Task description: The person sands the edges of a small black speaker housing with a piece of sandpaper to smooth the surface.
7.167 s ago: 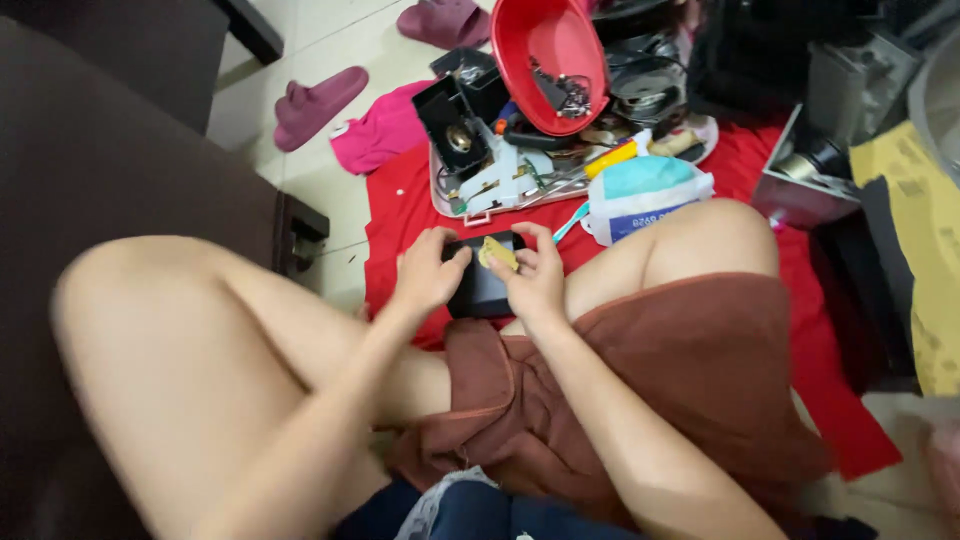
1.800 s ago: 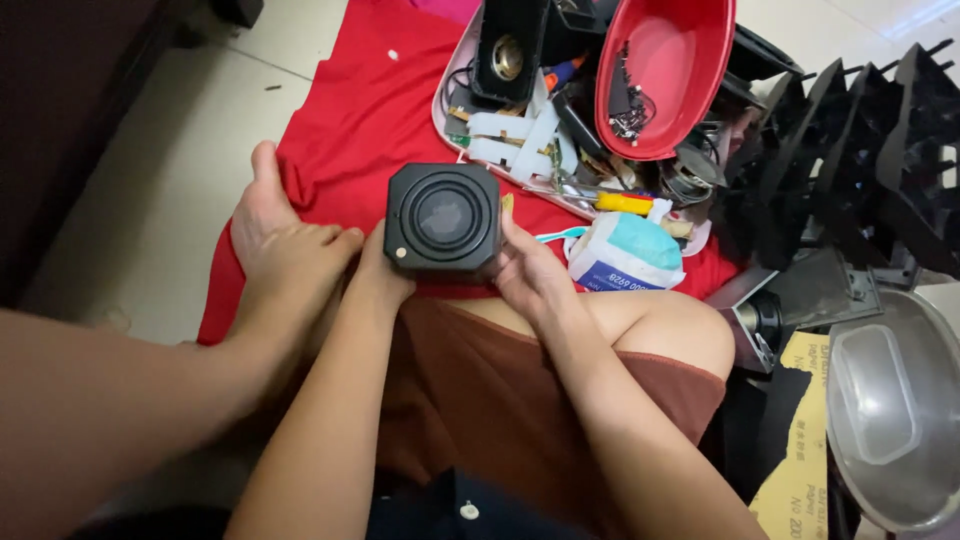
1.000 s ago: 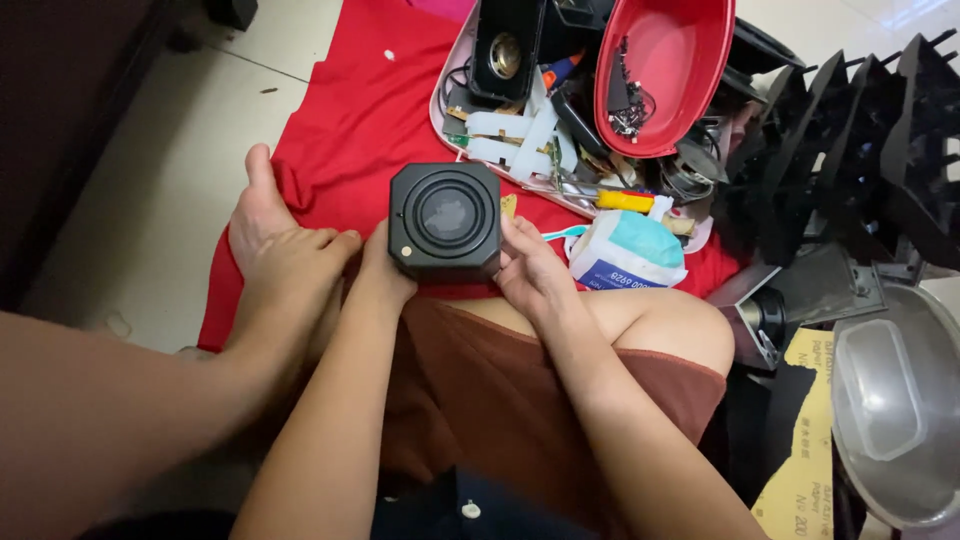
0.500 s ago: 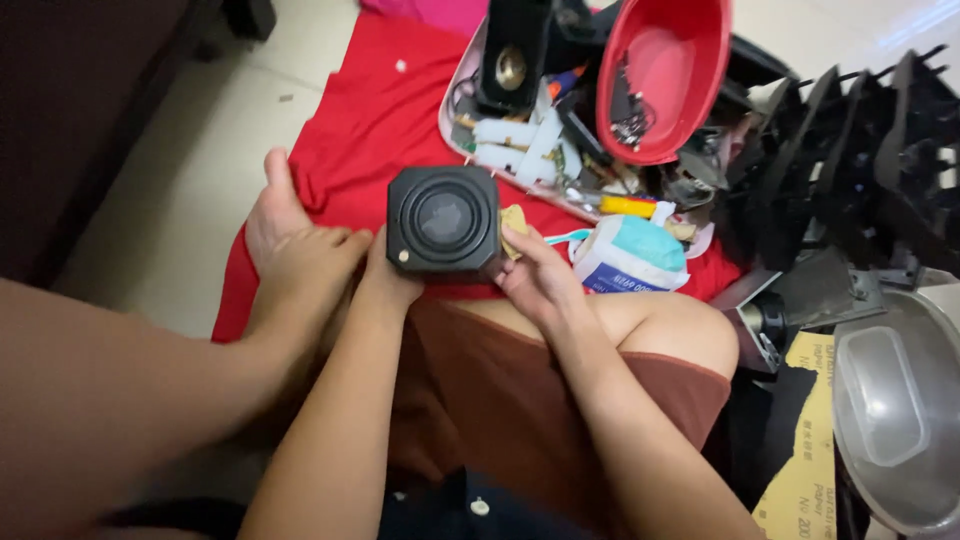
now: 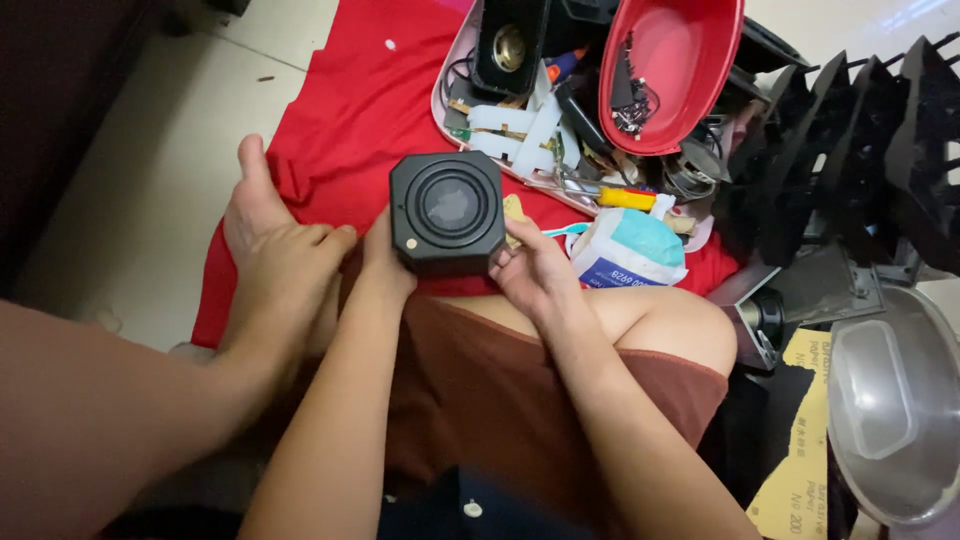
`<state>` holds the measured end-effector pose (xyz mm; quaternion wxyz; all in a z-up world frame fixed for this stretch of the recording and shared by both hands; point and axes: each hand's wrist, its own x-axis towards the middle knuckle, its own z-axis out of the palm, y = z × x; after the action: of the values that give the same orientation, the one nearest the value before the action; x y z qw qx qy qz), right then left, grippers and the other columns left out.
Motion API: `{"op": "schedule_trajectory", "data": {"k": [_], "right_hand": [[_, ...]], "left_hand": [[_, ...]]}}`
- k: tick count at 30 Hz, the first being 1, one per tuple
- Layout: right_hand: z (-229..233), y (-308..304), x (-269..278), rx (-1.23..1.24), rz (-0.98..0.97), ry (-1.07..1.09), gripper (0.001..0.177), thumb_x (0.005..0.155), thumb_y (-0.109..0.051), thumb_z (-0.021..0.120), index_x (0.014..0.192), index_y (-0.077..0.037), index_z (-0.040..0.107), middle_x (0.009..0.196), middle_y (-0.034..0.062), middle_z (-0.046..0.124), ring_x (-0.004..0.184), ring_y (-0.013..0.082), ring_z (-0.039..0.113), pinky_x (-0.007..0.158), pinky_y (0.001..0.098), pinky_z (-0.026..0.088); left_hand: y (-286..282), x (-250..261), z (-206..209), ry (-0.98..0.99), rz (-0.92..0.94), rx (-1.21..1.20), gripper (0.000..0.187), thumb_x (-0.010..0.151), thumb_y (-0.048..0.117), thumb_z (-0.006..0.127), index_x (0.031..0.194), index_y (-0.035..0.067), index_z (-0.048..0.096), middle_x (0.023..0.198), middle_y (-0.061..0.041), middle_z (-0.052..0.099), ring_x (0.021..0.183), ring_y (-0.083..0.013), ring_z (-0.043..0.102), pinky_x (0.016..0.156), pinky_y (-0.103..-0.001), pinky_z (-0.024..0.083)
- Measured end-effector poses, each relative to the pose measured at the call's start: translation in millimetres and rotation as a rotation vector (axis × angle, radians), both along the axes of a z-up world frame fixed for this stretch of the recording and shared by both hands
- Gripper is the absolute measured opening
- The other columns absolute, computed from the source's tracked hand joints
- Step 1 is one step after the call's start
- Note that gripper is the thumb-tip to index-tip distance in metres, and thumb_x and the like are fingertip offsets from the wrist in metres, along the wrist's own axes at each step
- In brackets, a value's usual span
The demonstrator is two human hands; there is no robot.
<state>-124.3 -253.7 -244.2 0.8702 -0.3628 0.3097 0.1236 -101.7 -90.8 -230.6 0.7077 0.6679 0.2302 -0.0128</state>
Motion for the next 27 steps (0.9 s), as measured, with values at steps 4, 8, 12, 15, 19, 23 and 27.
{"op": "schedule_trajectory", "data": {"k": [4, 8, 12, 15, 19, 23, 27], "right_hand": [[-1.4, -2.0, -1.3, -0.015, 0.009, -0.008, 0.021, 0.072, -0.004, 0.067, 0.069, -0.016, 0.051, 0.06, 0.0033, 0.05, 0.051, 0.0155, 0.054, 0.057, 0.0268, 0.041], [12.1, 4.0, -5.3, -0.006, 0.001, -0.042, 0.018, 0.074, -0.003, 0.066, 0.074, -0.015, 0.053, 0.06, 0.0027, 0.048, 0.05, 0.0148, 0.054, 0.057, 0.0262, 0.042], [16.9, 5.6, -7.3, -0.027, 0.009, -0.045, 0.017, 0.075, -0.007, 0.067, 0.083, -0.016, 0.056, 0.065, 0.0052, 0.052, 0.051, 0.0163, 0.055, 0.054, 0.0266, 0.04], [15.6, 6.4, -7.0, -0.002, -0.007, -0.043, 0.019, 0.074, -0.006, 0.067, 0.085, -0.017, 0.056, 0.064, 0.0046, 0.05, 0.05, 0.0159, 0.054, 0.053, 0.0269, 0.04], [10.7, 5.7, -3.5, -0.032, 0.005, -0.044, 0.018, 0.074, -0.013, 0.068, 0.083, -0.02, 0.054, 0.063, 0.0015, 0.048, 0.048, 0.0135, 0.049, 0.051, 0.0253, 0.036], [14.9, 9.4, -2.2, -0.023, -0.037, -0.012, 0.018, 0.074, -0.015, 0.071, 0.075, -0.018, 0.053, 0.063, 0.003, 0.052, 0.05, 0.0143, 0.051, 0.053, 0.025, 0.035], [29.8, 14.5, -5.2, -0.035, -0.037, 0.017, 0.019, 0.073, -0.015, 0.071, 0.076, -0.017, 0.052, 0.069, 0.0037, 0.056, 0.056, 0.0159, 0.055, 0.055, 0.0262, 0.037]], "left_hand": [[-0.5, -2.9, 13.1, -0.053, -0.018, 0.09, 0.062, 0.07, 0.015, 0.057, 0.123, -0.001, 0.029, 0.103, -0.018, 0.042, 0.091, -0.0319, 0.039, 0.081, -0.041, 0.028], [-1.4, -7.0, 28.6, -0.144, -0.045, 0.23, 0.062, 0.068, 0.013, 0.058, 0.122, -0.002, 0.029, 0.098, -0.02, 0.043, 0.086, -0.0336, 0.041, 0.078, -0.042, 0.031], [-1.9, -11.0, 43.5, -0.222, -0.066, 0.381, 0.063, 0.067, 0.012, 0.059, 0.12, -0.004, 0.03, 0.093, -0.022, 0.045, 0.081, -0.0353, 0.044, 0.074, -0.043, 0.034], [-2.6, -12.8, 55.3, -0.29, -0.105, 0.496, 0.063, 0.066, 0.011, 0.059, 0.119, -0.005, 0.03, 0.09, -0.023, 0.046, 0.077, -0.0365, 0.045, 0.071, -0.043, 0.035], [63.8, -34.7, 47.5, -0.344, -0.111, 0.623, 0.063, 0.065, 0.01, 0.06, 0.118, -0.006, 0.03, 0.087, -0.024, 0.047, 0.074, -0.0376, 0.047, 0.069, -0.044, 0.037], [45.5, -1.8, -17.4, 0.258, -0.041, 0.34, 0.078, 0.054, 0.017, 0.077, 0.119, 0.016, 0.034, 0.108, -0.015, 0.053, 0.103, -0.0301, 0.05, 0.084, -0.037, 0.042], [-25.4, 40.9, -151.0, 0.421, 0.337, -0.638, 0.028, 0.06, 0.029, 0.074, 0.077, 0.008, 0.066, 0.074, -0.01, 0.066, 0.065, -0.0216, 0.064, 0.053, -0.031, 0.051]]}}
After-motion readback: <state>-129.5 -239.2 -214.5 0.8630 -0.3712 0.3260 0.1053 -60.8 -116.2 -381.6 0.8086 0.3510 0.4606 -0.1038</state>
